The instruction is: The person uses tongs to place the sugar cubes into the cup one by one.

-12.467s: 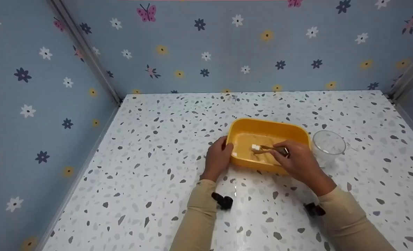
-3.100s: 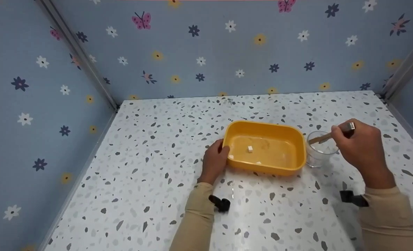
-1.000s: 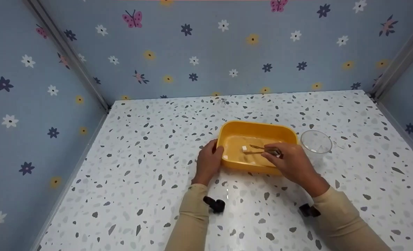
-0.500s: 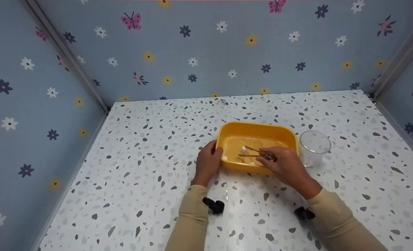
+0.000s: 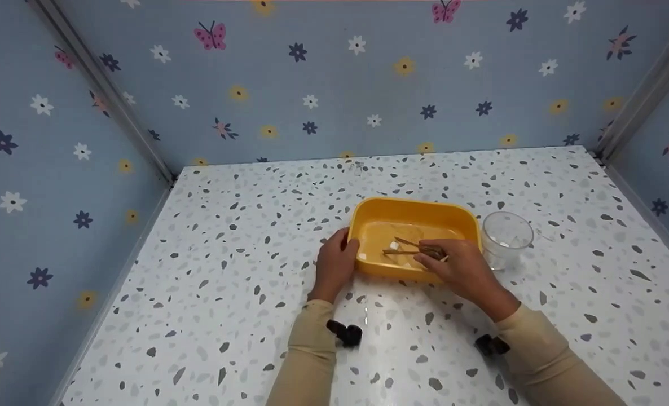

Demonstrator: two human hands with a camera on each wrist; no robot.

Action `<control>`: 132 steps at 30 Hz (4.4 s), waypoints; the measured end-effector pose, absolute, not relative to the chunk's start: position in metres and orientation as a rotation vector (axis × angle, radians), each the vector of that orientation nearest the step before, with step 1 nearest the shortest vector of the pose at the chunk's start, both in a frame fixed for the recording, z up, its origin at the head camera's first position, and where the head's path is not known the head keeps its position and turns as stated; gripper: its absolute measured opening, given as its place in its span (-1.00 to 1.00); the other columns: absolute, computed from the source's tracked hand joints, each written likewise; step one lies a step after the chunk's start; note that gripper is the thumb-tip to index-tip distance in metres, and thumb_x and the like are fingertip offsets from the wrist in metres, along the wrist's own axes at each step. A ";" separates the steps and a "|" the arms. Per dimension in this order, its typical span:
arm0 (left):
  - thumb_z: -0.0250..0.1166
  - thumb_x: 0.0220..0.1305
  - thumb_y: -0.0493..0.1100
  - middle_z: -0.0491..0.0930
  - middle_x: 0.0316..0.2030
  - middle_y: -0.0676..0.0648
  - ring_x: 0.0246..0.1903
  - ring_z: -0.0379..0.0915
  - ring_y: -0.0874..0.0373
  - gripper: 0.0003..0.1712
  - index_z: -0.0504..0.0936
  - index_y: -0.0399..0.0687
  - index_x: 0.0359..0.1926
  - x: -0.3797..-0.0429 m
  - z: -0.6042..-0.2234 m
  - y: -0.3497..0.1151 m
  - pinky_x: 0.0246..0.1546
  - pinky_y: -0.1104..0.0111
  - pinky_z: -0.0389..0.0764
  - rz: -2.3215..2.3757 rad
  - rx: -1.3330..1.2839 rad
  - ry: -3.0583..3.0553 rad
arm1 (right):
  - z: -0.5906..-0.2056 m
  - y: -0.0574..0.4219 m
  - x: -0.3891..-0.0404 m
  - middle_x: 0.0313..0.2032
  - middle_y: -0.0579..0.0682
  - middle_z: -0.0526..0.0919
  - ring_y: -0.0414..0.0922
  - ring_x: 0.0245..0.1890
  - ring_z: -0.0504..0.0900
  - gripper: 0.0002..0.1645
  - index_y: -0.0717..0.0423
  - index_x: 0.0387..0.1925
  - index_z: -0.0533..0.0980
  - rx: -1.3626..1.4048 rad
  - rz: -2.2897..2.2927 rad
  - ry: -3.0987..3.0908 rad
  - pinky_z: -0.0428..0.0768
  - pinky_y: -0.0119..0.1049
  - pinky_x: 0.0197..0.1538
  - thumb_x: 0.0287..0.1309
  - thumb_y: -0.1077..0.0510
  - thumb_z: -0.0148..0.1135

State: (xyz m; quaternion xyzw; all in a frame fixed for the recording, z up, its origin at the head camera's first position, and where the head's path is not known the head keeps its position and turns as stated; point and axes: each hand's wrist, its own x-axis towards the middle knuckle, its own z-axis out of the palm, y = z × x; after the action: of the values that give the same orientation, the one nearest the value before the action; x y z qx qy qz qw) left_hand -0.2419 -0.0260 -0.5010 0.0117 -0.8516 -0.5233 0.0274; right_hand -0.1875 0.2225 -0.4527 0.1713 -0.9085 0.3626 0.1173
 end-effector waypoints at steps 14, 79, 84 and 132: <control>0.09 0.40 0.02 0.60 0.13 -0.04 0.06 0.50 0.10 -0.49 0.55 -0.02 0.28 -0.242 -0.503 -0.029 0.16 0.18 0.47 -1.636 0.035 -2.603 | -0.456 0.221 -0.191 -0.33 0.00 0.77 -0.21 -0.53 0.53 -0.70 0.24 -0.13 0.72 0.464 1.061 -2.640 0.55 -0.37 -0.47 0.21 0.10 0.41; 0.08 0.40 0.04 0.60 0.14 -0.05 0.07 0.49 0.10 -0.47 0.54 -0.04 0.29 -0.241 -0.500 -0.026 0.19 0.19 0.45 -1.610 0.040 -2.632 | -0.454 0.226 -0.186 -0.38 -0.02 0.69 -0.28 -0.55 0.60 -0.80 0.25 -0.17 0.62 0.436 1.102 -2.518 0.60 -0.40 -0.49 0.27 0.18 0.35; 0.08 0.40 0.04 0.60 0.12 -0.04 0.04 0.50 0.10 -0.48 0.54 -0.03 0.28 -0.241 -0.501 -0.025 0.16 0.19 0.47 -1.624 0.044 -2.624 | -0.455 0.227 -0.185 -0.39 -0.03 0.69 -0.27 -0.56 0.59 -0.82 0.25 -0.19 0.62 0.477 1.100 -2.478 0.58 -0.39 -0.52 0.26 0.20 0.35; 0.07 0.40 0.05 0.60 0.11 -0.03 0.02 0.49 0.11 -0.47 0.55 -0.03 0.28 -0.242 -0.501 -0.026 0.14 0.18 0.47 -1.618 0.028 -2.625 | -0.429 0.257 -0.184 -0.50 -0.05 0.60 -0.26 -0.57 0.46 -0.83 0.31 -0.26 0.63 0.586 0.951 -2.320 0.44 -0.54 -0.52 0.20 0.23 0.39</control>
State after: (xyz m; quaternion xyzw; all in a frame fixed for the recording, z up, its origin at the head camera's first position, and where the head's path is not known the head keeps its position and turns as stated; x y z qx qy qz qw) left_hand -0.2419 -0.0258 -0.5013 0.0092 -0.8509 -0.5245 0.0291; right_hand -0.1837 0.2573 -0.4290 0.2185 -0.8651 0.3545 0.2797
